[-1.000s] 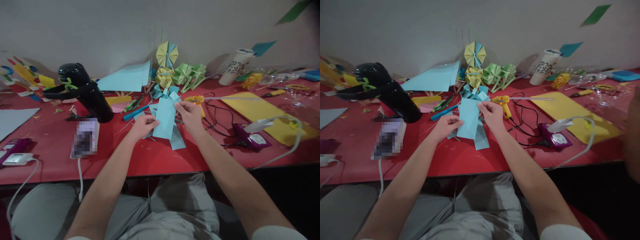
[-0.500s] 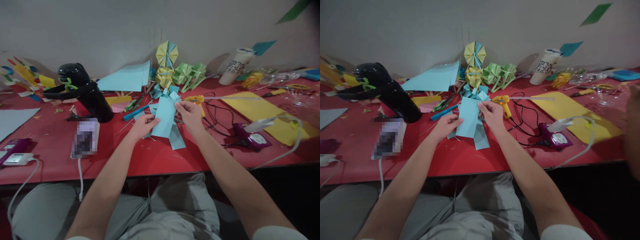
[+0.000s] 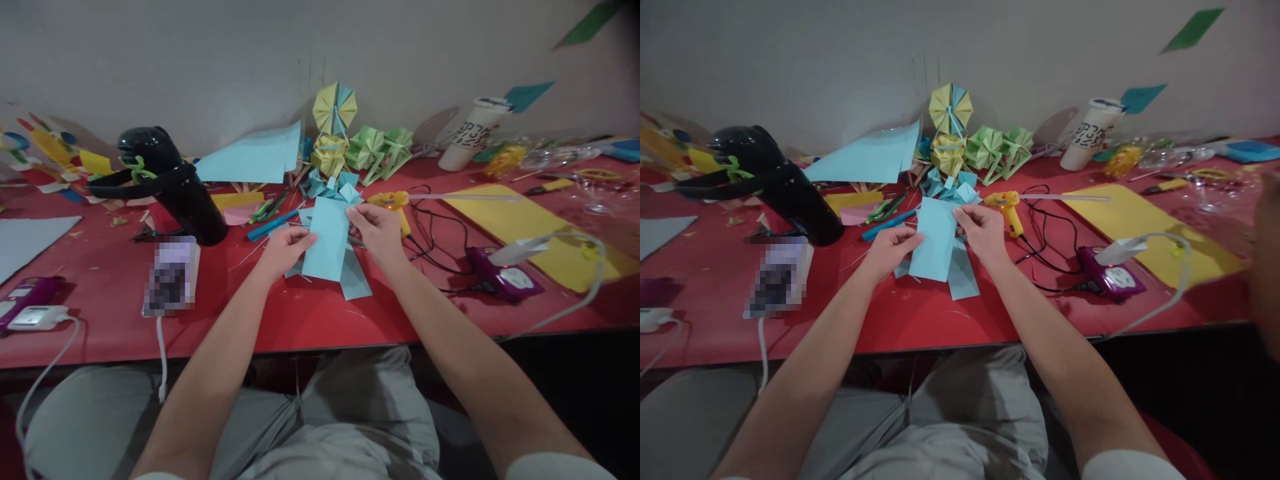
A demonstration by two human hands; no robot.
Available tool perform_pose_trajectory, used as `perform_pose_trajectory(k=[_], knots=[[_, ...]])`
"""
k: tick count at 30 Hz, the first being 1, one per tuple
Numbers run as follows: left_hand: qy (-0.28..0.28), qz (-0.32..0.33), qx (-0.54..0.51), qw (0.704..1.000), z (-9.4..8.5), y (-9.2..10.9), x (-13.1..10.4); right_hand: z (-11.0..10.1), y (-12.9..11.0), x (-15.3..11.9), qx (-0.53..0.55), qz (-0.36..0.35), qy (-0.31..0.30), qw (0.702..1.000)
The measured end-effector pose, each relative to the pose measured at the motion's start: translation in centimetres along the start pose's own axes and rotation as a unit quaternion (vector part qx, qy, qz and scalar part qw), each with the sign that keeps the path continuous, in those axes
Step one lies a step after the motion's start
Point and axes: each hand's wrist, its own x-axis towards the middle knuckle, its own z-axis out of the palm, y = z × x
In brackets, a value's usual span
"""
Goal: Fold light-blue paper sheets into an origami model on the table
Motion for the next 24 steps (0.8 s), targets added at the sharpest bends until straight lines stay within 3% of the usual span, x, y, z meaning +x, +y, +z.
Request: perform_pose_trajectory(k=[5,10,16,19,21,24], knots=[[0.047,0.014,0.023,0.999,-0.1,-0.2,0.4,0.1,-0.4,-0.2,0.009,0.002,-0.013,1.000],[0.088,0.045,0.051,0.994,-0.5,-0.3,0.6,0.2,-0.5,-0.4,0.063,0.052,-0.056,0.995],[0.017,0.050,0.195,0.979,-0.9,-0.2,0.2,0.3,-0.6,-0.6,0.078,0.113,-0.118,0.983],[-0.031,0.043,0.266,0.963,-1.0,0.1,-0.4,0.4,-0.9,-1.0,-0.002,0.062,-0.208,0.976],[-0.031,0.051,0.294,0.954,-0.9,0.4,-0.8,0.5,-1.1,-1.3,-0.068,0.015,-0.266,0.962],[-0.028,0.075,0.318,0.945,-0.7,0.6,-1.0,0.6,-1.1,-1.5,-0.139,-0.027,-0.275,0.951]])
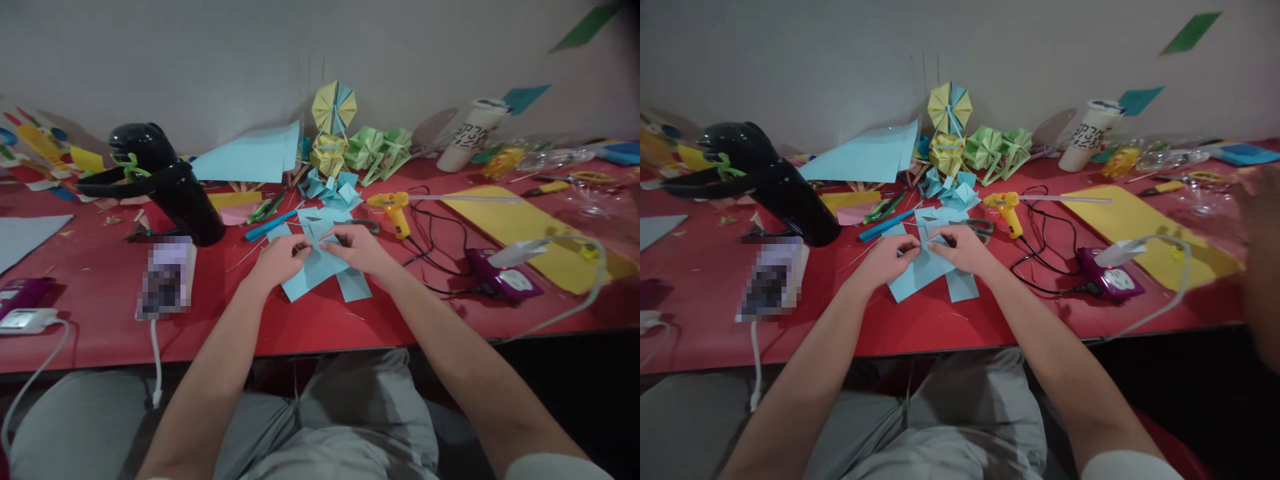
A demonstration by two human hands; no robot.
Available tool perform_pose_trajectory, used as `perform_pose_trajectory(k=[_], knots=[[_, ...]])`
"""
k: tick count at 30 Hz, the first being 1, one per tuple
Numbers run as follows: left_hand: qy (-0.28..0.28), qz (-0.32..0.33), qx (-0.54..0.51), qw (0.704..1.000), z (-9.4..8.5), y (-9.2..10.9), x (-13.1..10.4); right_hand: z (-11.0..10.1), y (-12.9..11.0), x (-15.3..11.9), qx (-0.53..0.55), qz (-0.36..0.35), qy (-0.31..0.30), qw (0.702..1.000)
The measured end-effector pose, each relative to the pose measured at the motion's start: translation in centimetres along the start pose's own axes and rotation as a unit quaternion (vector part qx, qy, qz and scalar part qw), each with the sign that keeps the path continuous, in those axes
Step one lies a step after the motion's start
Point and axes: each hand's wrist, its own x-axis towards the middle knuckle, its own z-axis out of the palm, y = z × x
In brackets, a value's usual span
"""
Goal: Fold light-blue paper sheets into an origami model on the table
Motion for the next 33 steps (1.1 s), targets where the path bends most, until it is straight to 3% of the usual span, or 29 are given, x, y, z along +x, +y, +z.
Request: perform_pose_trajectory(k=[9,15,21,25,33], knots=[[-0.014,0.073,0.009,0.997,0.2,0.1,0.3,0.5,0.0,0.0,-0.055,-0.048,0.045,0.996],[0.023,0.054,-0.039,0.998,-1.1,-0.4,0.7,0.5,0.0,0.1,-0.007,-0.038,0.122,0.992],[0.064,0.001,-0.021,0.998,-2.7,-1.4,0.5,-0.6,0.1,0.3,0.029,-0.012,0.171,0.985],[0.070,-0.026,-0.036,0.997,-3.2,-1.8,0.3,-0.8,0.4,0.3,0.034,-0.012,0.177,0.984],[0.082,0.018,0.043,0.996,-2.4,-1.2,0.3,-0.4,0.1,0.1,0.038,-0.032,0.166,0.985]])
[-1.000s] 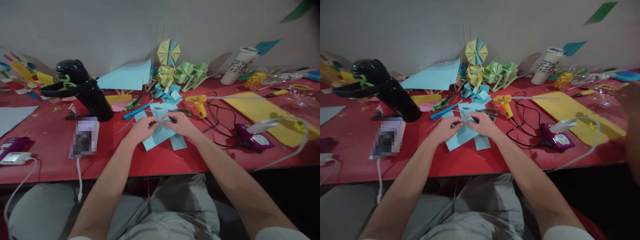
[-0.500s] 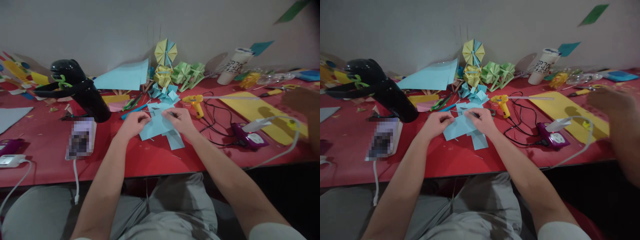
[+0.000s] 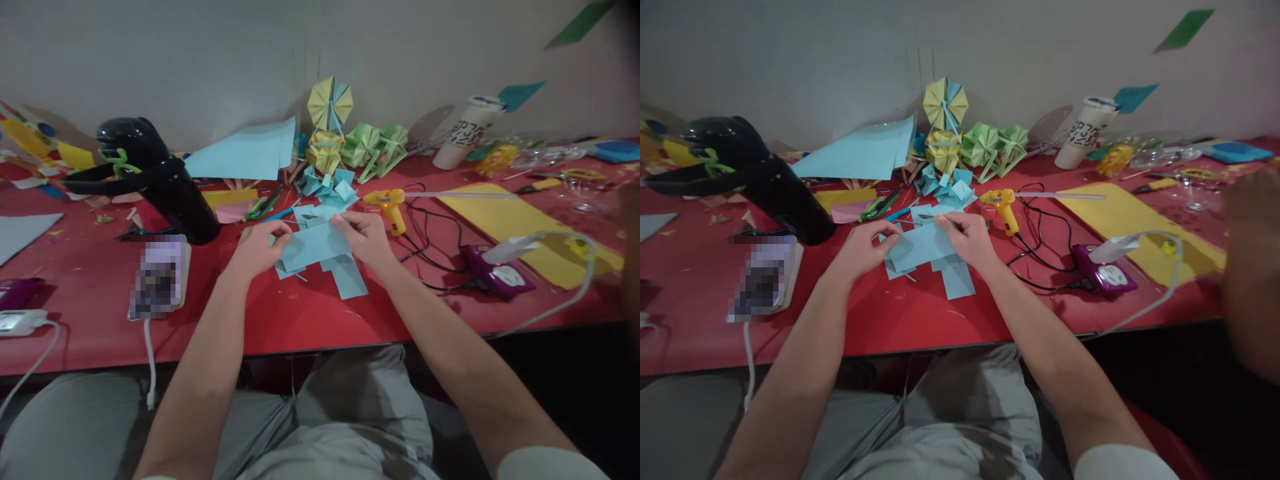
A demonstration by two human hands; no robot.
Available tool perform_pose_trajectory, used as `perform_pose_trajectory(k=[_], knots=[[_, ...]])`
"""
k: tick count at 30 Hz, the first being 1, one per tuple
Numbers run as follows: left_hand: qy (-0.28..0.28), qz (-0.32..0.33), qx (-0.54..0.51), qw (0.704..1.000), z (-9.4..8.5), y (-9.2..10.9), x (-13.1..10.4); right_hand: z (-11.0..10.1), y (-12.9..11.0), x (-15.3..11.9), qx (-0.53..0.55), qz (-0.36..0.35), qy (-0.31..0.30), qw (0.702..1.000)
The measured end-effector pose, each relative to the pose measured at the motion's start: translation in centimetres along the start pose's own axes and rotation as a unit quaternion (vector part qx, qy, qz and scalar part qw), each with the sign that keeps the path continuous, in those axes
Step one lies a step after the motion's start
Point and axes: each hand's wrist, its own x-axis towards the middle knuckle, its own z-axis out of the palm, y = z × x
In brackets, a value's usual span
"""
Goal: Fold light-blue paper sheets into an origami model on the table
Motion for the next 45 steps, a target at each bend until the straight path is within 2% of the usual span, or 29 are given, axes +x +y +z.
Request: perform_pose_trajectory(k=[5,8,10,12,15,18,23,25,29,33,38,40,43,45], knots=[[-0.016,0.049,0.000,0.999,1.2,1.2,0.0,0.4,-0.7,0.0,-0.008,0.000,-0.014,1.000],[0.033,0.037,-0.021,0.999,1.5,1.5,0.1,0.4,-0.5,0.2,0.003,0.015,-0.003,1.000],[0.085,0.023,-0.077,0.993,1.5,1.6,0.2,0.4,-0.3,0.4,0.042,0.044,-0.001,0.998],[0.111,-0.001,-0.148,0.983,1.5,1.7,0.3,0.5,-0.2,0.5,0.100,0.082,-0.005,0.992],[0.079,-0.047,-0.244,0.965,1.6,2.0,0.4,0.7,-0.1,0.5,0.160,0.114,-0.029,0.980],[0.027,-0.075,-0.300,0.951,1.9,2.0,0.4,0.7,0.1,0.3,0.168,0.117,-0.062,0.977],[0.039,-0.067,-0.307,0.948,2.1,1.6,0.3,0.5,0.7,0.3,0.172,0.115,-0.112,0.972],[0.027,-0.060,-0.315,0.947,2.1,1.5,0.3,0.5,0.7,0.2,0.184,0.116,-0.119,0.969],[0.009,-0.080,-0.354,0.932,2.4,1.5,0.3,0.7,0.6,0.2,0.193,0.117,-0.108,0.968],[0.005,-0.117,-0.377,0.919,2.4,1.7,0.5,0.6,0.6,0.1,0.153,0.106,-0.080,0.979],[-0.043,-0.194,-0.425,0.883,1.7,2.0,0.6,0.6,0.7,0.0,0.075,0.024,-0.065,0.995],[-0.057,-0.195,-0.420,0.885,1.7,2.1,0.6,0.7,0.6,0.0,0.049,0.005,-0.061,0.997],[-0.022,-0.181,-0.386,0.904,2.1,1.9,0.5,0.7,0.5,0.0,0.040,-0.002,-0.058,0.998],[-0.006,-0.182,-0.381,0.907,2.4,1.8,0.4,0.7,0.4,0.0,0.047,0.015,-0.060,0.997]])
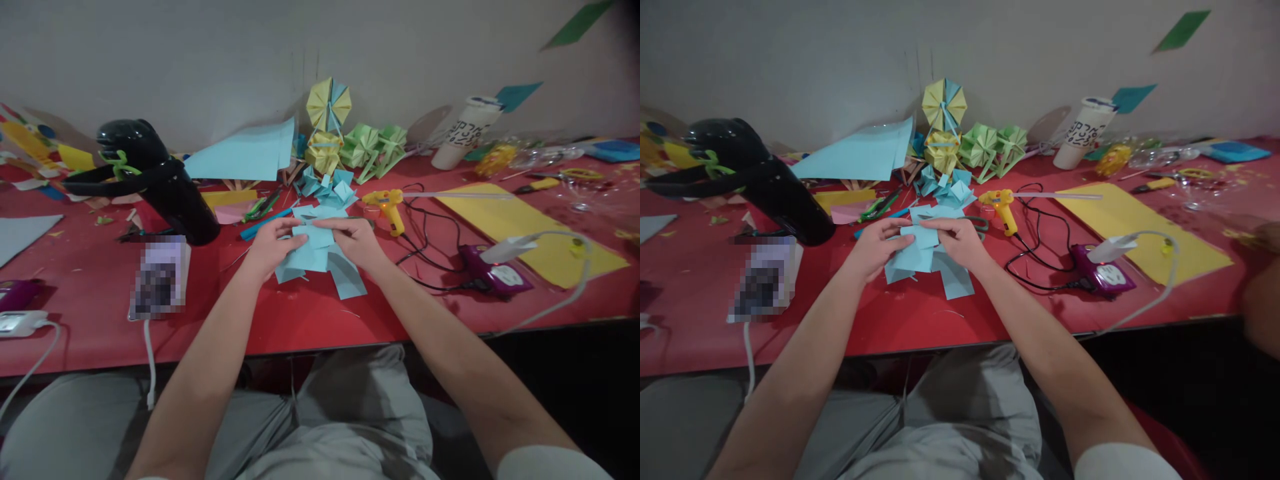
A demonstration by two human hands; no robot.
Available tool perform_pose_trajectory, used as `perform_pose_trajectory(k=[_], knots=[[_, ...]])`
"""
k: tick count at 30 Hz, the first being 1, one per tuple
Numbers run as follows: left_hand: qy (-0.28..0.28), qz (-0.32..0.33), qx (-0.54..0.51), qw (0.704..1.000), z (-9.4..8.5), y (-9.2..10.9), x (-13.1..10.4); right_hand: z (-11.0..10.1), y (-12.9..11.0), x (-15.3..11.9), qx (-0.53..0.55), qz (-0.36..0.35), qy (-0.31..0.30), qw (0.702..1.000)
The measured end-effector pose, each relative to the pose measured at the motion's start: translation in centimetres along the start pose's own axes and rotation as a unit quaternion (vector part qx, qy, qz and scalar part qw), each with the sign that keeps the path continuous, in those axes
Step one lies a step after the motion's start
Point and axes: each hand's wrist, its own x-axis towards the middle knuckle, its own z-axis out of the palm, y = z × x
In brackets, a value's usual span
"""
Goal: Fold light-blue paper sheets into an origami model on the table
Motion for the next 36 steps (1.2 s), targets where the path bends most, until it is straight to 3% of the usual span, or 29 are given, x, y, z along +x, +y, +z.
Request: perform_pose_trajectory(k=[5,12,18,27,36], knots=[[0.013,0.008,0.017,1.000,0.0,-0.2,0.0,0.1,-0.3,0.0,0.076,0.077,-0.011,0.994],[0.005,0.066,0.089,0.994,0.0,-1.1,0.4,0.7,-0.1,0.0,0.026,0.024,-0.074,0.997],[0.020,0.082,0.066,0.994,0.0,-1.3,0.6,0.6,0.6,0.1,0.057,0.050,-0.052,0.996],[0.001,0.154,0.117,0.981,0.1,-0.7,0.1,0.7,0.2,-0.1,0.072,0.067,-0.075,0.992],[0.016,0.168,0.095,0.981,0.1,-0.8,0.2,0.6,0.2,0.0,0.083,0.066,-0.062,0.992]])
